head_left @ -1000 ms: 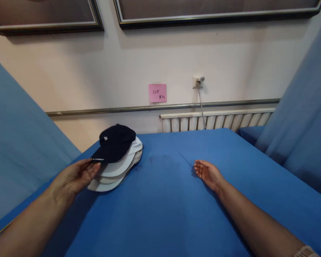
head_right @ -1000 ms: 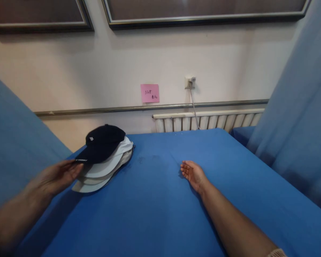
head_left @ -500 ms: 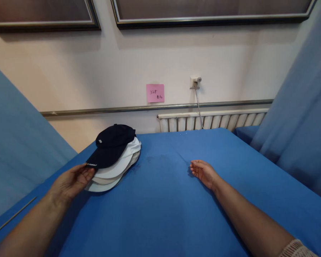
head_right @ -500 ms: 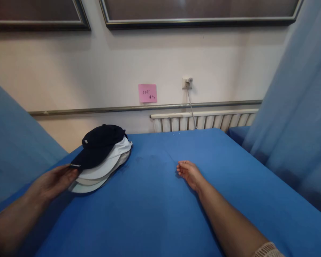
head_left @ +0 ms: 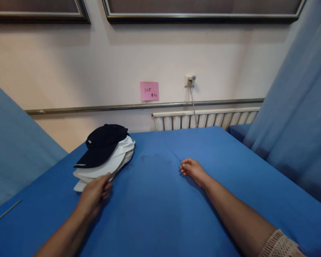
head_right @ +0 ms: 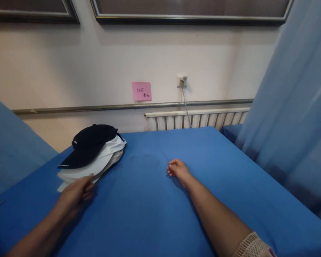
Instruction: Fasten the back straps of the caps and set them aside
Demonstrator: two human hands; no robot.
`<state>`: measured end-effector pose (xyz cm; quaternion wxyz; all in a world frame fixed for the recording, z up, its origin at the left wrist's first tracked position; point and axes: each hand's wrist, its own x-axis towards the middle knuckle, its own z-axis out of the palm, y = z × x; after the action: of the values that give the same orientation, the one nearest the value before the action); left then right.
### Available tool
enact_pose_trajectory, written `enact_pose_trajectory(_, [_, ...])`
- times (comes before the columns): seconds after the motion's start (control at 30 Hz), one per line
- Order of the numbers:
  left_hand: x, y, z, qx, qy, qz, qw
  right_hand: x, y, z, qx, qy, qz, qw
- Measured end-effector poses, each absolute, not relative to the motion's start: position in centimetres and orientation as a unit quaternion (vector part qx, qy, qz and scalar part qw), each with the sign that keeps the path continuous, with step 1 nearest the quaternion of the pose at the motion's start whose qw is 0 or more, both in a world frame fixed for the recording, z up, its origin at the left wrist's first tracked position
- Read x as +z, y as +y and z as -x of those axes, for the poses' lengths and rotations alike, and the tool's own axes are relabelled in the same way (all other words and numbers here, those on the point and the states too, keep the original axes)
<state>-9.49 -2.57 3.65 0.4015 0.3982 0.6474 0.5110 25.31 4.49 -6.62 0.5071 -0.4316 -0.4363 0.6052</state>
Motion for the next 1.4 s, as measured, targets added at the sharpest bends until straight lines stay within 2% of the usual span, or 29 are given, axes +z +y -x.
enact_pose_trajectory(0.07, [2.0,-2.5,5.8,0.435,0.617,-0.482,0.444,-7.0,4.6,-24.8,0.581,-0.476,0.444,0.488])
enact_pose_trajectory(0.17, [-0.1,-1.4,0.3,0.316,0.589,-0.622,0.408,-7.5,4.5,-24.2,0.541,-0.536,0.453,0.463])
enact_pose_trajectory(0.33, [-2.3,1.5,-5.8,0.279,0.544,-0.693,0.383,-8.2,4.6,-24.0,0.481,-0.601,0.463,0.439])
enact_pose_trajectory(0.57, [-2.6,2.2,-5.7,0.244,0.489,-0.771,0.328,-8.1,4.6,-24.0,0.403,-0.66,0.487,0.406])
enact_pose_trajectory(0.87, [-2.0,1.9,-5.0,0.229,0.466,-0.775,0.361,-6.7,3.6,-24.0,0.376,-0.686,0.474,0.404])
enact_pose_trajectory(1.03, [-0.3,1.2,-4.1,0.222,0.469,-0.786,0.337,-4.5,2.4,-24.3,0.409,-0.652,0.46,0.443])
enact_pose_trajectory(1.17, [4.0,0.9,-2.3,0.25,0.492,-0.778,0.301,0.3,1.3,-25.4,0.354,-0.644,0.442,0.514])
enact_pose_trajectory(1.3, [9.3,0.4,-0.8,0.391,0.46,-0.719,0.344,6.5,0.4,-26.5,0.279,-0.606,0.374,0.644])
enact_pose_trajectory(1.4, [11.9,-0.2,-0.5,0.504,0.424,-0.656,0.37,9.7,-0.3,-26.6,0.252,-0.592,0.326,0.692])
